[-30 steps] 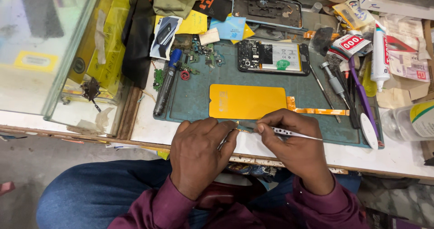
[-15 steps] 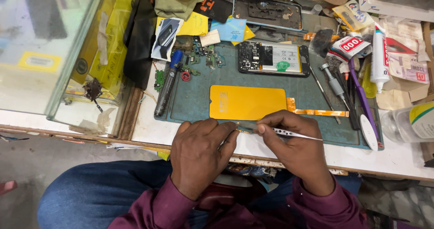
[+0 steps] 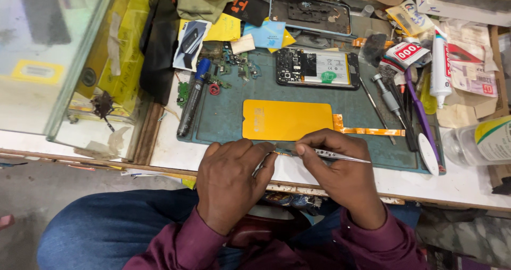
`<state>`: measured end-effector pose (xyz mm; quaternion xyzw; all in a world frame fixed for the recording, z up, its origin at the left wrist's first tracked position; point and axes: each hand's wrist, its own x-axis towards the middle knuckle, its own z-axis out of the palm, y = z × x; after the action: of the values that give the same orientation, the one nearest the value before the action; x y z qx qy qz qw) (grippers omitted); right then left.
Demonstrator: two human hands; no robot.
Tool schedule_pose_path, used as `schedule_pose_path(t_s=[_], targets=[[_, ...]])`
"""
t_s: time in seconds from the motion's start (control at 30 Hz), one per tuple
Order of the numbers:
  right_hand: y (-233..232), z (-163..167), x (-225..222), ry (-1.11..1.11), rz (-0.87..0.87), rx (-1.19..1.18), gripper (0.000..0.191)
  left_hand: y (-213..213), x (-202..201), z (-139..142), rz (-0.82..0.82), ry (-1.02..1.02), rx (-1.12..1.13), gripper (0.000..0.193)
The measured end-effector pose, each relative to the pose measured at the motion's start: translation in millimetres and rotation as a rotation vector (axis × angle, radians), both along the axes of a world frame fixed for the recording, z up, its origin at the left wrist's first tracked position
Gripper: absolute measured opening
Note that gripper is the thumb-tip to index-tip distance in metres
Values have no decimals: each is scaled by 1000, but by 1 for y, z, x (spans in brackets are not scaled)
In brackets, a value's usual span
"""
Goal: The person sits at a repair workbench and uses tweezers to position and press a small flex-cable connector onto a yellow adhesive sheet attached to a disassembled phone. They hold the component steady with one hand while making fine adjustments with the tweezers, then continue pressing and aligning the part along the edge.
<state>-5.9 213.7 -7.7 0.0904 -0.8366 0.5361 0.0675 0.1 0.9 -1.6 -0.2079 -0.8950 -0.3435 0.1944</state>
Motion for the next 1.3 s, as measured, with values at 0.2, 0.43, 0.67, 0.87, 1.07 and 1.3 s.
schedule_pose_path(t_s=[0.2, 0.43, 0.67, 0.87, 1.07, 1.3], targets=[[0, 2, -2, -14, -38, 55, 10, 1, 0, 1, 9, 25, 15, 15], [-1, 0, 1, 1, -12, 35, 10, 0, 0, -1, 5, 20, 6, 15], [1, 0, -2, 25, -12, 20, 9, 0, 1, 0, 8, 44, 13, 14], [0, 0, 1, 5, -24, 54, 10, 1, 0, -2, 1, 36, 6, 13], [0, 1, -1, 34, -3, 10, 9, 0, 0, -3, 3, 43, -9, 13], [-1, 1, -1, 15, -24, 38, 10, 0, -1, -4, -6, 28, -11, 16]])
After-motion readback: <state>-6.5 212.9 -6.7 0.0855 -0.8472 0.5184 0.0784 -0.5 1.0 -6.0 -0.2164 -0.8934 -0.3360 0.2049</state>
